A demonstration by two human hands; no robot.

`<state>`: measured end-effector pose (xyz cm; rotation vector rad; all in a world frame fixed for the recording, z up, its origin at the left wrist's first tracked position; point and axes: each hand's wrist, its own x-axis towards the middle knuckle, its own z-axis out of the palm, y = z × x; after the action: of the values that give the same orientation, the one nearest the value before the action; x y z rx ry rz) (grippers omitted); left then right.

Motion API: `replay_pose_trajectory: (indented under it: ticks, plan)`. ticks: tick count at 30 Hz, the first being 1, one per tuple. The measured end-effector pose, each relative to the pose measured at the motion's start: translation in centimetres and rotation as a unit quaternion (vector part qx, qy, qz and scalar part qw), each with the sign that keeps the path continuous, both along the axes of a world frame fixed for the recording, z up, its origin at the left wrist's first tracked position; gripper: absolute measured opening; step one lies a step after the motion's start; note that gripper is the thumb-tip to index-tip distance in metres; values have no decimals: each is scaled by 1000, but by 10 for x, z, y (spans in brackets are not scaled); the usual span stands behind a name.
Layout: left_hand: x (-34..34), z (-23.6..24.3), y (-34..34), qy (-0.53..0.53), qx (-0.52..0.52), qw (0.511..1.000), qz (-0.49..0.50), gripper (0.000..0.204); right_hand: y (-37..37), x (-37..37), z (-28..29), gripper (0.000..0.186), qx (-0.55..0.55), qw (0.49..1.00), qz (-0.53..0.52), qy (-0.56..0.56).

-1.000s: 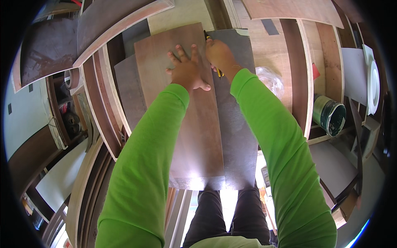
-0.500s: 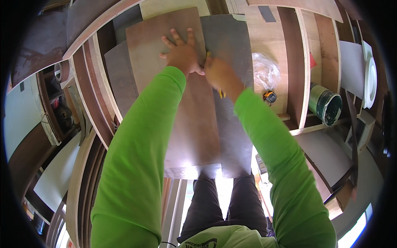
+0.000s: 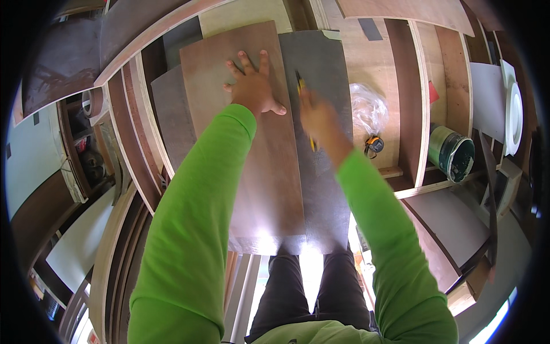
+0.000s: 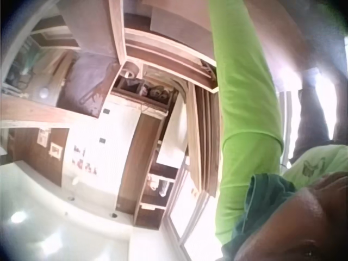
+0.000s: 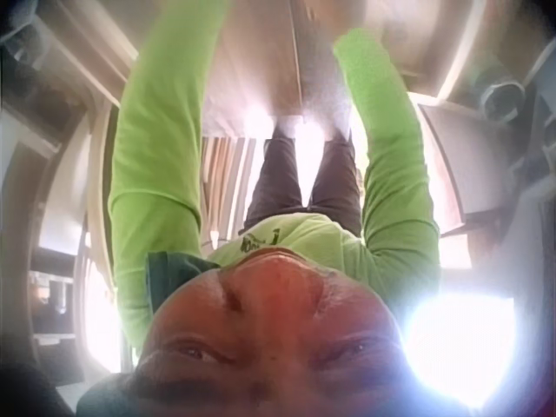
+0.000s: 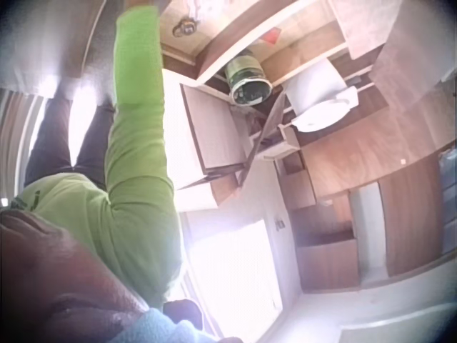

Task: The person uses a utility knife to score and cut a rectangular piece of wood veneer on a workbench. After cutting, they lift the piece, inspect the edge, and move it to a different location.

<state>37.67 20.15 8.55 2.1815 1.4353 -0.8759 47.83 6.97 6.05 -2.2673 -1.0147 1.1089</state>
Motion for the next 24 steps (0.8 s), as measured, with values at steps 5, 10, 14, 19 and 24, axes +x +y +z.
replay_pose_trajectory:
  ticks: [5,10,14,19,24]
  plan:
    - [8,-1,0,-8,7,1000,-13,144,106,33,-46,54,78,997,-5,-5]
    - [-1,-7,-1,-16,16,1000,-12,143,120,21,-45,53,13,1000,4,-16]
    - [-2,-5,-2,-26,15,1000,-11,142,122,19,-45,52,7,1000,6,-6]
    - [5,-2,-2,-21,20,999,-20,141,111,26,-52,49,79,979,158,-101]
    - [-1,-11,-2,-8,26,1000,-11,141,51,-3,-14,37,-102,980,171,-7]
